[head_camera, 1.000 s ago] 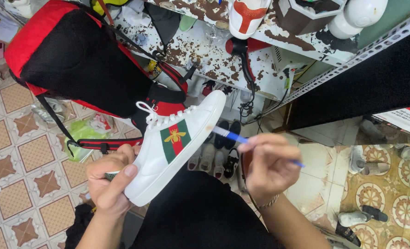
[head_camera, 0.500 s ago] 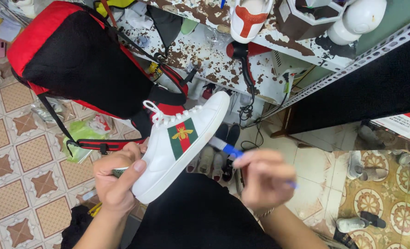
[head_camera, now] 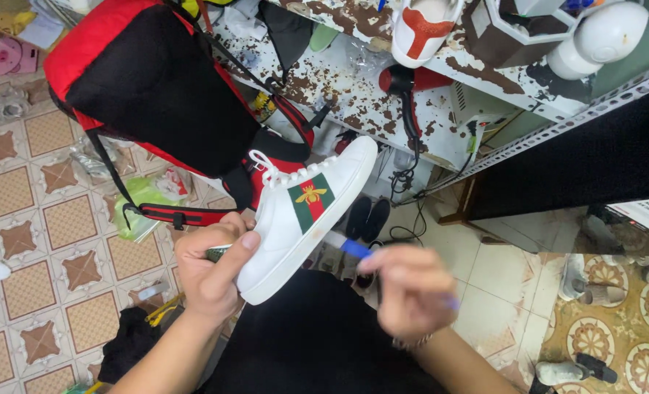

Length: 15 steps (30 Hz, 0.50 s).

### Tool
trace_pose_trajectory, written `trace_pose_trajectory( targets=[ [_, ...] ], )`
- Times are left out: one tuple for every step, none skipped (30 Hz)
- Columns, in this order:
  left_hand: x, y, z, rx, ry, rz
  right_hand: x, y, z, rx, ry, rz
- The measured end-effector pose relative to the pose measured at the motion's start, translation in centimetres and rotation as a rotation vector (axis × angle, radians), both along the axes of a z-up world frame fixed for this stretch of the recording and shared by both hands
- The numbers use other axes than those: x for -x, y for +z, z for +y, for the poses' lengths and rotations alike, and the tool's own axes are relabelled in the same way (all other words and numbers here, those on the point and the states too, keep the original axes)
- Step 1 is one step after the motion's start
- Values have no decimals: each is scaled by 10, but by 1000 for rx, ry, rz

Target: Apply green and red dye to the stripes of a white sneaker using a paintbrush.

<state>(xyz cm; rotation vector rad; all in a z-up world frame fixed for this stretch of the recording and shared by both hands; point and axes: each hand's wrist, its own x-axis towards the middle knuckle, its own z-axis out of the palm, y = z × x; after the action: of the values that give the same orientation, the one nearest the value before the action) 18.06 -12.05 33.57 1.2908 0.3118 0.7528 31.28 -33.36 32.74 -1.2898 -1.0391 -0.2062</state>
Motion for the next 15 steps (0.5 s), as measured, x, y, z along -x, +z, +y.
trace_pose_trajectory(
  targets=[
    [1,0,-1,7,5,4,-1,-4,-1,-8,-177,128],
    [1,1,-2,8,8,4,-1,-1,0,-7,-175,129],
    [1,1,-3,8,9,2,-1,3,2,-5,-123,56],
    [1,3,-3,6,10,-2,-1,7,3,-5,-70,-17],
    [0,4,-4,6,13,-3,1,12,3,-6,-67,-18],
    [0,4,-4,2,6,-21,4,16,2,23,68,-41],
    [0,5,-5,-1,-1,-38,7,20,1,52,204,-63],
    [0,6,-5,1,1,-36,4,14,3,54,205,-61],
    [1,7,-5,-3,3,-38,2,8,6,15,65,-44],
    [1,7,-6,-7,7,-40,-1,3,7,-22,-75,-25],
    [2,7,-8,-5,9,-39,2,1,8,-20,-73,-24],
    [2,7,-9,-7,17,-38,4,-1,9,-72,-95,67],
    [1,7,-10,-9,25,-37,5,-3,10,-125,-116,158],
    [2,6,-9,-8,28,-36,7,-2,7,-124,-114,159],
    [2,6,-9,15,34,-29,9,0,3,-61,59,57]
  ],
)
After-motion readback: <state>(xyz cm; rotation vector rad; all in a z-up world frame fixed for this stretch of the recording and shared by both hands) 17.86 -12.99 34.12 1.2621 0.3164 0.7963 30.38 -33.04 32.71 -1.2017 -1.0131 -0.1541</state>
